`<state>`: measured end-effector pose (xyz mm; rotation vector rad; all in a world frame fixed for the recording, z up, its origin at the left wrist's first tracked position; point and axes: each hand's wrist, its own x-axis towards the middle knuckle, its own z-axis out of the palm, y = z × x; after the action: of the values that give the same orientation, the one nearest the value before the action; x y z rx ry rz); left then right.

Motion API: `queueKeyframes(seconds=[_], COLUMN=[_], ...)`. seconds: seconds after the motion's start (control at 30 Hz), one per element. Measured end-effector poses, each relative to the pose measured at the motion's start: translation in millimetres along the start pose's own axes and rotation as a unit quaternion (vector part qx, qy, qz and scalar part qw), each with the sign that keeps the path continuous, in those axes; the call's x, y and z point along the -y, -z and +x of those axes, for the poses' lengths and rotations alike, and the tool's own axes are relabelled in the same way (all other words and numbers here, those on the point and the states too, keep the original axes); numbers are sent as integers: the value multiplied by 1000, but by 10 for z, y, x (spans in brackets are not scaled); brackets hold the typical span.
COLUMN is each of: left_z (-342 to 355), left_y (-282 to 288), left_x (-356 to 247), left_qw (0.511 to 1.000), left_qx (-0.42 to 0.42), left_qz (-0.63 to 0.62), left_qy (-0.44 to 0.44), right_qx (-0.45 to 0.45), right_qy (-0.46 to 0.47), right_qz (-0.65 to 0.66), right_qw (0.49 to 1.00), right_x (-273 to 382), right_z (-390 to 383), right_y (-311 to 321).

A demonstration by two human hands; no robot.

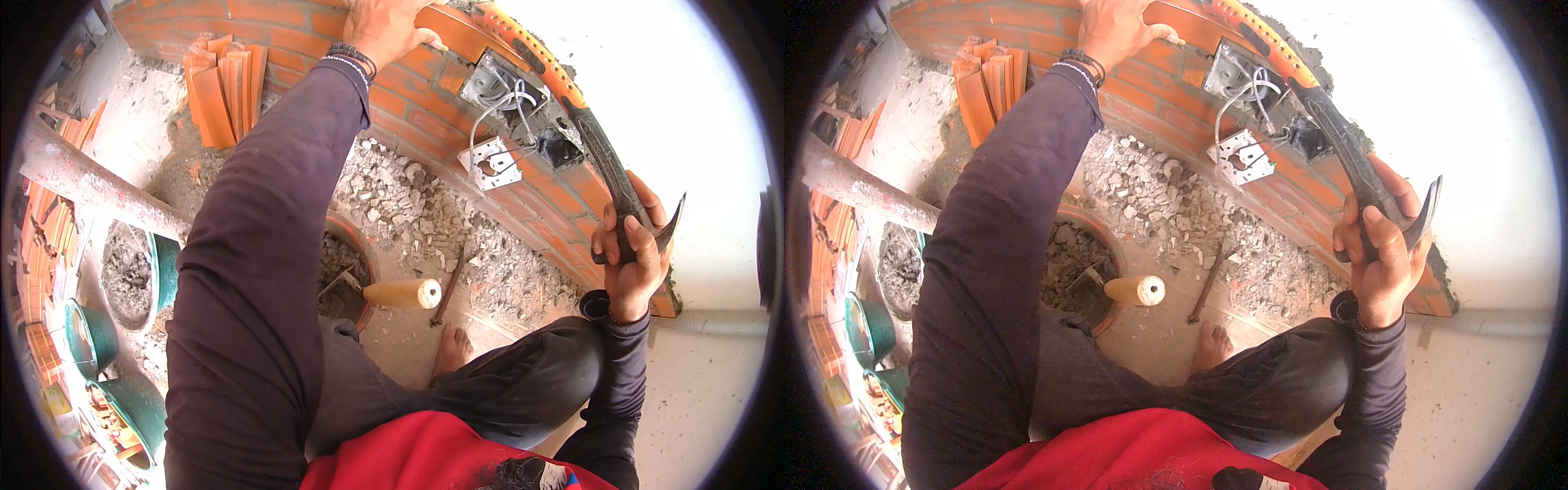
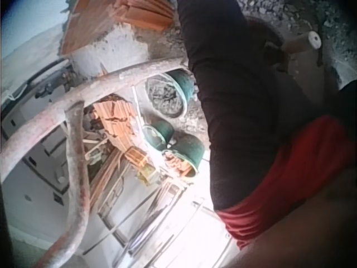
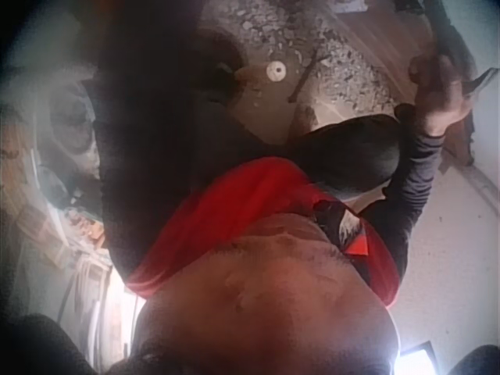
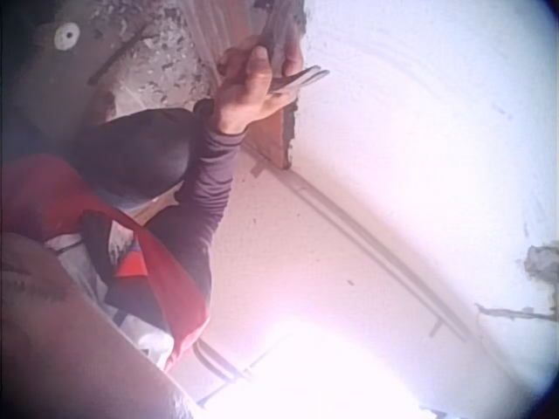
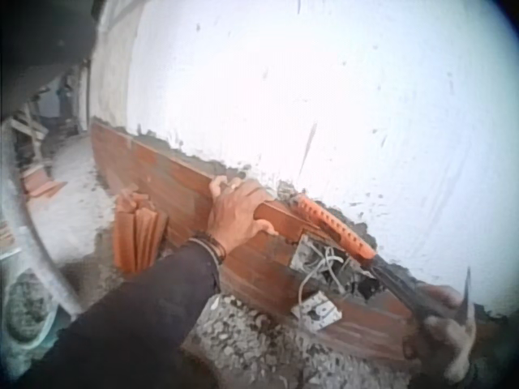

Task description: The person applies mortar to thin decorative bricks and attaches them to a wall using a trowel and a hammer.

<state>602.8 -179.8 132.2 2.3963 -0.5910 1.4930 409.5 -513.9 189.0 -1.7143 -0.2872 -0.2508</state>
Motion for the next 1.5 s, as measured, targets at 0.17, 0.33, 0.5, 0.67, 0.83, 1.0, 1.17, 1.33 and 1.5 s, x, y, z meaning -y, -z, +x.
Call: queueKeyframes(seconds=[0.17,0.33,0.5,0.67,0.83,1.0,1.17,1.33,1.5], left_z=[-102,-540,-549,-502,-462,-417,-412,-409,-429], left_y=[-47,-203,-365,-454,-409,-356,-316,-286,-319], left_x=[-73,-168,-302,-344,-391,-375,-356,-376,-380], left_qw=[996,941,939,956,986,992,992,992,992], left_qx=[-60,-101,-54,-79,-52,-10,-2,-8,-7], left_qz=[-7,24,-55,-42,10,29,26,33,33], left_qy=[60,321,336,281,158,122,120,120,124], right_qx=[-59,-61,-58,-44,-26,-21,-17,-10,-8], right_qy=[33,61,59,87,124,128,118,152,132], right_qz=[-12,-6,9,-19,-21,-42,-58,-72,-82], right_qw=[998,996,997,995,992,991,991,986,988], right_x=[80,64,42,26,-26,31,166,235,160], right_z=[-52,-34,92,227,270,320,432,594,615], right_y=[-1,-9,-185,-363,-459,-538,-695,-868,-935])
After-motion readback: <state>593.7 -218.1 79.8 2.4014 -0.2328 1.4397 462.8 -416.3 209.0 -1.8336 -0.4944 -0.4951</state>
